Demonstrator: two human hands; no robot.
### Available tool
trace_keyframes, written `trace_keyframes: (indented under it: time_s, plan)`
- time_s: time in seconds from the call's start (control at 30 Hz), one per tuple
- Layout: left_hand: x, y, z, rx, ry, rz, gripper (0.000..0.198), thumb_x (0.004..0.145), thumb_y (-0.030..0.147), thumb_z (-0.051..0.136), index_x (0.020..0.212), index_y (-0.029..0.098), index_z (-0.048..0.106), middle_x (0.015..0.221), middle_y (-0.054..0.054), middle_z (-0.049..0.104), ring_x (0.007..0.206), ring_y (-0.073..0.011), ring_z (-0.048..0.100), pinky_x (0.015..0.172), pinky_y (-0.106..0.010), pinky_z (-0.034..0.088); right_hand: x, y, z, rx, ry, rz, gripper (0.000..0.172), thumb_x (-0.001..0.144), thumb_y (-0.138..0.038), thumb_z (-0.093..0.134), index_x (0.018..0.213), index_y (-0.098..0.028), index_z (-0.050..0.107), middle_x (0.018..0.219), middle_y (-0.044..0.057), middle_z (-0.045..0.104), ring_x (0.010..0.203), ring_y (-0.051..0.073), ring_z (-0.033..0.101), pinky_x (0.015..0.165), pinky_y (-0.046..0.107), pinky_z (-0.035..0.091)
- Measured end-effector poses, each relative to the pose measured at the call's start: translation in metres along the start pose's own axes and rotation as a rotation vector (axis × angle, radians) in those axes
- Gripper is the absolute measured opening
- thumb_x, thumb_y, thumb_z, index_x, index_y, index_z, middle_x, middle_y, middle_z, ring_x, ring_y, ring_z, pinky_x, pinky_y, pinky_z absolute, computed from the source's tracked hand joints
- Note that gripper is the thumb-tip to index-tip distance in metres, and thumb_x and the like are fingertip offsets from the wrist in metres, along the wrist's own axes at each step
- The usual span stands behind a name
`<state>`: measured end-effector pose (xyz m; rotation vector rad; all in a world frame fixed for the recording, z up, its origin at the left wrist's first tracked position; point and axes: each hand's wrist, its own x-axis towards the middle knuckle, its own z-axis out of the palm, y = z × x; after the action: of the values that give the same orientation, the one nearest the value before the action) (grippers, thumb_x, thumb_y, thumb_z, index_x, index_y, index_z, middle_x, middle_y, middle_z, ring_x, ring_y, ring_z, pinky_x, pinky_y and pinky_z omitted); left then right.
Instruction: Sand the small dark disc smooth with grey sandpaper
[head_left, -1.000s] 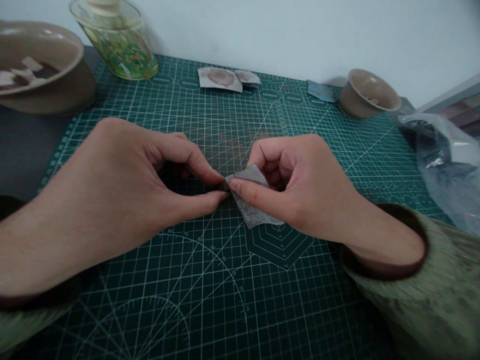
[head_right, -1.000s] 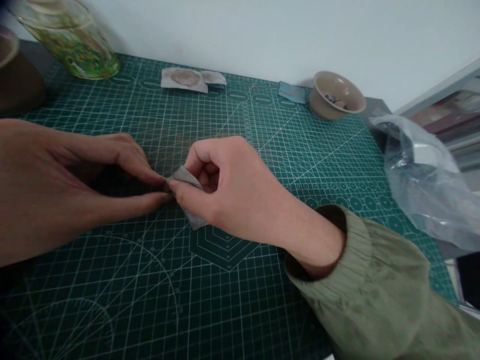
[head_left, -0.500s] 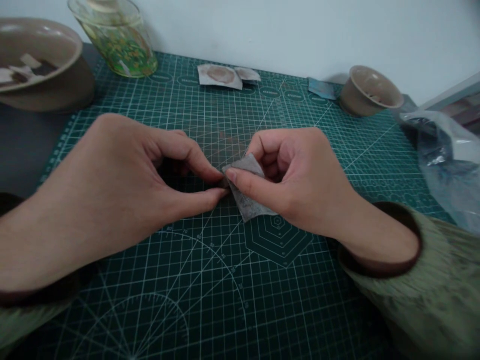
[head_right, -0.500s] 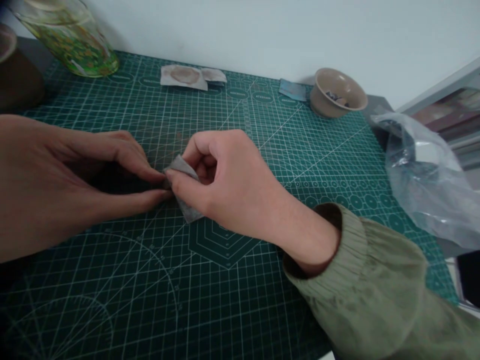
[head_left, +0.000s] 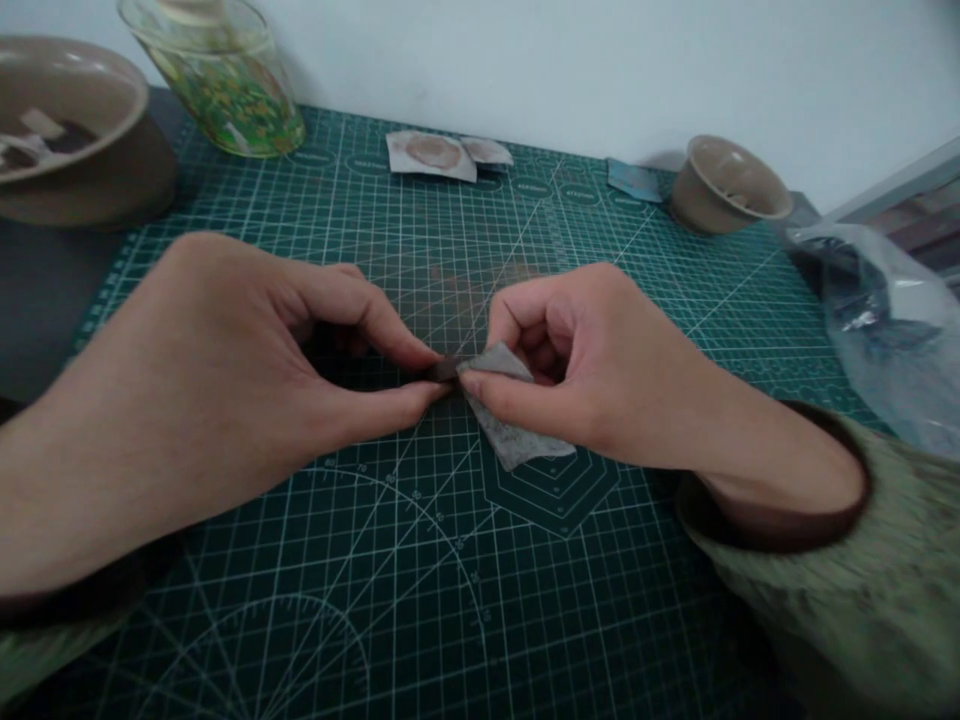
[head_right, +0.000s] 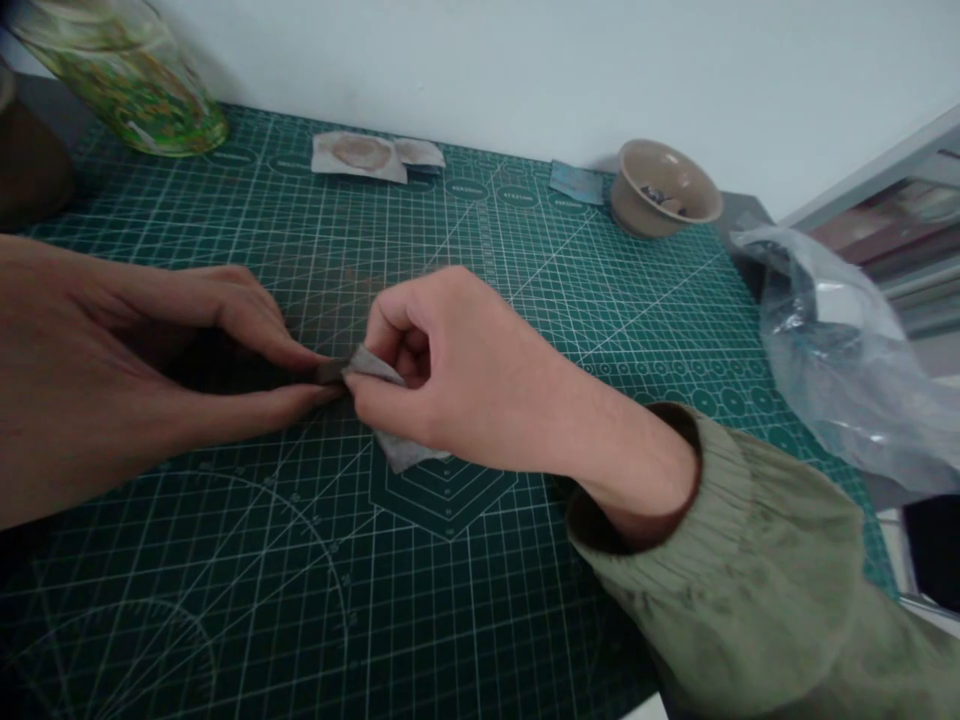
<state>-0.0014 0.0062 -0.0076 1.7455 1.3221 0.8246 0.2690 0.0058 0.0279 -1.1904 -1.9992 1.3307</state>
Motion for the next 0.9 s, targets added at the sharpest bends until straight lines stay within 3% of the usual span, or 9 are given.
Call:
trace_keyframes:
  time_s: [0.1,0.23,0.37,0.5,0.67,0.9]
  plan:
    - [-0.0024,0.0027,-0.0009,0.091,-0.013,0.108,0.014,0.092,0.054,0.107,0.089,0.041,0.103,0.077,0.007,0.087,0.065,-0.0158,0.072,0.058,-0.028,0.052,-0.0005,0.0028,-0.0041,0.045,-0.064,0.042,0.043,0.1,-0.01,0.092,0.073,-0.028,0.063,0.064,-0.008,0.061,0.056,0.012,0.055,0.055,0.029,0.049]
    - [-0.0013,0.0054,-0.0047,0.02,-0.04,0.049,0.014,0.088,0.058,0.109,0.089,0.045,0.104,0.08,0.004,0.091,0.068,-0.0209,0.078,0.058,-0.032,0.055,0.0021,0.0067,-0.0043,0.209,-0.028,0.036,0.049,0.097,-0.025,0.11,0.076,-0.026,0.066,0.065,-0.009,0.063,0.055,0.01,0.052,0.05,0.026,0.044]
    - [0.0008,0.0081,-0.009,-0.001,-0.045,0.033,0.014,0.088,0.056,0.106,0.092,0.043,0.105,0.084,-0.001,0.094,0.07,-0.0246,0.077,0.056,-0.037,0.051,0.0039,0.0068,-0.0044,0.296,0.058,0.02,0.063,0.093,-0.037,0.12,0.073,-0.025,0.061,0.06,-0.011,0.054,0.051,0.008,0.043,0.046,0.023,0.033]
    - [0.0013,0.0097,-0.0087,-0.056,-0.047,0.046,0.013,0.086,0.051,0.107,0.089,0.039,0.103,0.087,-0.002,0.095,0.076,-0.0248,0.081,0.067,-0.038,0.06,0.0028,0.0073,-0.0043,0.377,0.17,-0.01,0.059,0.092,-0.035,0.121,0.076,-0.025,0.064,0.058,-0.01,0.059,0.046,0.009,0.046,0.043,0.022,0.034]
    - [0.0005,0.0067,-0.0073,-0.062,-0.046,0.058,0.019,0.089,0.049,0.105,0.092,0.032,0.101,0.088,-0.004,0.095,0.077,-0.0237,0.082,0.067,-0.037,0.059,0.0024,0.0075,-0.0009,0.445,0.227,-0.026,0.056,0.093,-0.033,0.12,0.075,-0.024,0.068,0.058,-0.009,0.062,0.045,0.008,0.047,0.041,0.021,0.033]
    - [-0.0017,0.0038,-0.0065,-0.078,-0.028,0.093,0.012,0.09,0.046,0.107,0.094,0.036,0.102,0.088,-0.002,0.095,0.079,-0.0236,0.081,0.07,-0.038,0.059,0.0016,0.0066,0.0005,0.445,0.244,-0.018,0.056,0.092,-0.035,0.122,0.074,-0.024,0.069,0.059,-0.008,0.063,0.046,0.008,0.047,0.041,0.022,0.032]
